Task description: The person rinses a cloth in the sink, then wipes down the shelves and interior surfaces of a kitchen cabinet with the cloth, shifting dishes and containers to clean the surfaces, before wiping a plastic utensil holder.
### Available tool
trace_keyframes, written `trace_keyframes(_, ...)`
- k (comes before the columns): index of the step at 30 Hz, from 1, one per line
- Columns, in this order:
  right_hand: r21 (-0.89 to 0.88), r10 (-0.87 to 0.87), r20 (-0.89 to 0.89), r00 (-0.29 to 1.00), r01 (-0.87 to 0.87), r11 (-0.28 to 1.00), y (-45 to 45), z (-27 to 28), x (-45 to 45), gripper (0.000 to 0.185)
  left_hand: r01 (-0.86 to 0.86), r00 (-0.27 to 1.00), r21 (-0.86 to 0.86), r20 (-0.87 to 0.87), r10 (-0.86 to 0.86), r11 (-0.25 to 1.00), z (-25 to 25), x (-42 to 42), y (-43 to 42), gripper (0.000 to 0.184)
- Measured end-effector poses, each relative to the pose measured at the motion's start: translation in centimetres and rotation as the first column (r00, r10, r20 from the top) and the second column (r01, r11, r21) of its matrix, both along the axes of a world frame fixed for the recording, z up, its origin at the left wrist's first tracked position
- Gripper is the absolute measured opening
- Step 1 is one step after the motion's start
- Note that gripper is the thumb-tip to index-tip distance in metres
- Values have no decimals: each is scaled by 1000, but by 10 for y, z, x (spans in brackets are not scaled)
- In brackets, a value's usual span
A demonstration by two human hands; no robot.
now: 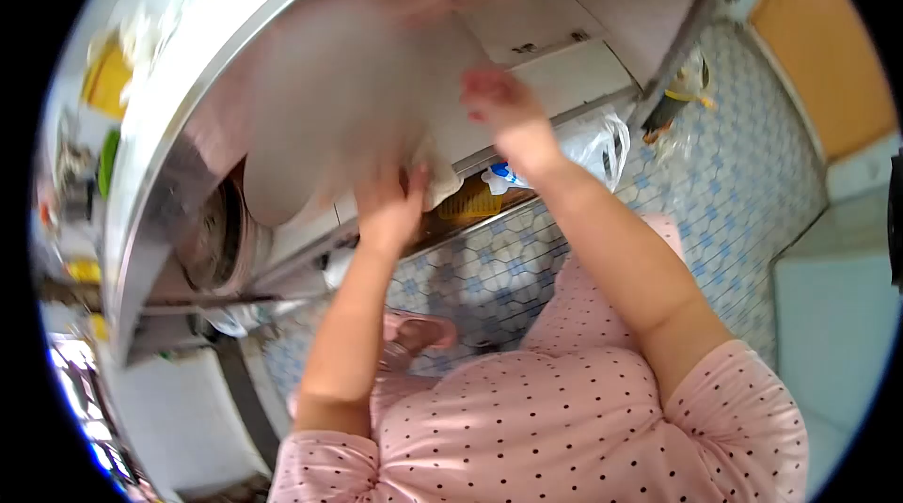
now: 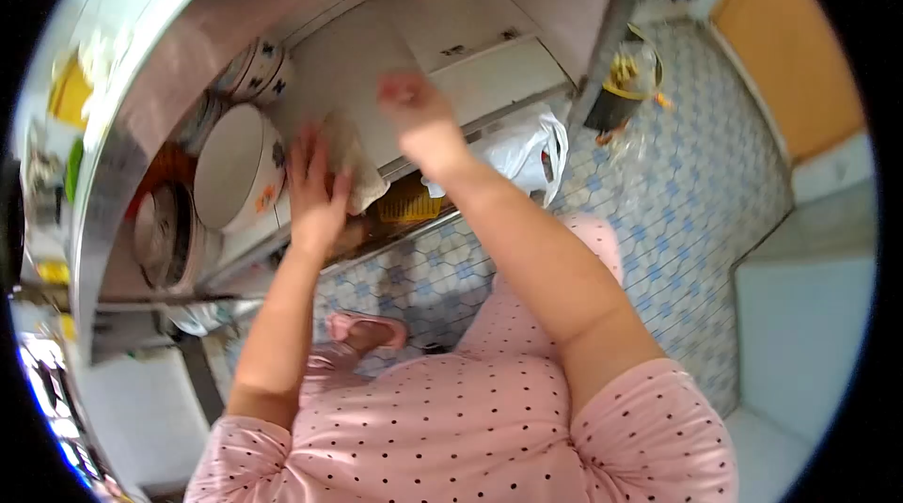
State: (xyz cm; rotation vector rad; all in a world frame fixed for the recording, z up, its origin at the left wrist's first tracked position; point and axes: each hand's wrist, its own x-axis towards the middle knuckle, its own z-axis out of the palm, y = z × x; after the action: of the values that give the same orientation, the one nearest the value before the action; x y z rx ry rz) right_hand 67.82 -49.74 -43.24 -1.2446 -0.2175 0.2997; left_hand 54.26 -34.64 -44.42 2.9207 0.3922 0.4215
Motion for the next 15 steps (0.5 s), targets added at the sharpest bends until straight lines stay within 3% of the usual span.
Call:
trace_keyframes(1, -73, 30, 153, 988, -19, 997, -7, -6, -13, 22, 11, 1000, 100, -16, -10, 995, -5, -2, -5, 58)
trace_keyframes(2, -204, 70, 264, 962, -16, 979, -12, -4, -19, 24, -51, 985, 129, -156, 71, 990, -5, 4, -18, 59)
trace_keyframes(3, -210, 85, 262, 961, -29, 977, -10, -11, -24, 24, -117, 943, 175, -288, 164, 978, -5, 9, -27, 60)
trace_keyframes(6, -308, 162, 330, 930, -56, 950, -13, -14, -22, 24, 32, 953, 53, -302, -14, 998, -8, 63, -11, 59)
trace_keyframes(9, -403, 222, 485, 846, -9, 915, -19, -25, -28, 26, 242, 888, 259, -448, -106, 935, -1, 135, 16, 59)
trace_keyframes(11, -410, 288, 483, 827, -77, 909, -17, -26, -32, 29, 237, 870, 301, -489, -64, 924, -2, 191, 51, 59)
trace_keyframes(15, -587, 472, 476, 742, -131, 799, -35, -12, -34, 31, 172, 855, 332, -518, 27, 927, -8, 286, 97, 58)
